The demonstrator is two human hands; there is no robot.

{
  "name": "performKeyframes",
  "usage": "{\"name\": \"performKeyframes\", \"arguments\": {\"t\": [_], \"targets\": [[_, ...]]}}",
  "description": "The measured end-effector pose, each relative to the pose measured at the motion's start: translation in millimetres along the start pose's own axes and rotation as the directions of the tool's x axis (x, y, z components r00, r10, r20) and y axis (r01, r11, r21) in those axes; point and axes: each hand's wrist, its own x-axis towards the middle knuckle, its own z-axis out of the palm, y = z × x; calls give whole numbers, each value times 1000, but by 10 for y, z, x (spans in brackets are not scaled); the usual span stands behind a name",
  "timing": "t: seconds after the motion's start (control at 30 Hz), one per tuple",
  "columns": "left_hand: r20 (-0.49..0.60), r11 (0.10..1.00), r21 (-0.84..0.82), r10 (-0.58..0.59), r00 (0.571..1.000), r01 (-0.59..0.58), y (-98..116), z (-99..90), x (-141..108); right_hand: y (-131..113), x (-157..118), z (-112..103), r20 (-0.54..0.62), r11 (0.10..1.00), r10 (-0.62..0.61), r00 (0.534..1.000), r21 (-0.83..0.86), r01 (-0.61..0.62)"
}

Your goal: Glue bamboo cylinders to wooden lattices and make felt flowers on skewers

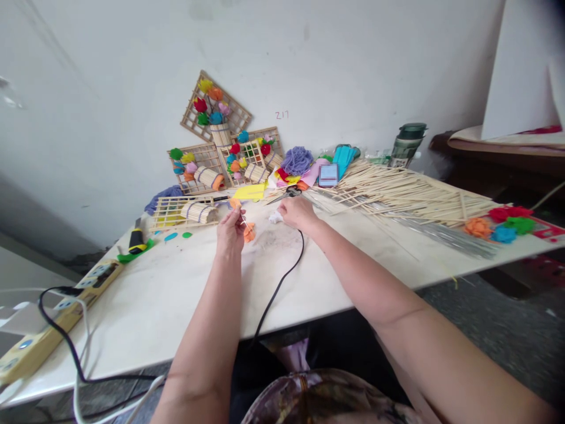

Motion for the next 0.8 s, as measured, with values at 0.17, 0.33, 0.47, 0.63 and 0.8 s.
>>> {"name": "performKeyframes", "arguments": {"t": [0.17, 0.33, 0.47, 0.63, 0.8], "targets": [[-62, 1000, 31, 7, 998, -5, 46, -22, 29, 95, 34, 17, 125, 993, 72, 990, -99, -60], [-31, 998, 66, -3, 1000, 5, 14, -38, 30, 90, 46, 135, 297, 986, 127, 947, -142, -88], [-40, 997, 72, -23, 999, 25, -20, -63, 45, 76, 56, 203, 334, 983, 149, 931, -150, -103], [-49, 997, 76, -27, 998, 31, -18, -93, 71, 90, 66, 221, 360, 982, 169, 918, -137, -127], [-94, 998, 60, -8, 995, 14, 38, -123, 89, 100, 61, 240, 334, 983, 179, 926, -91, -157]]}}
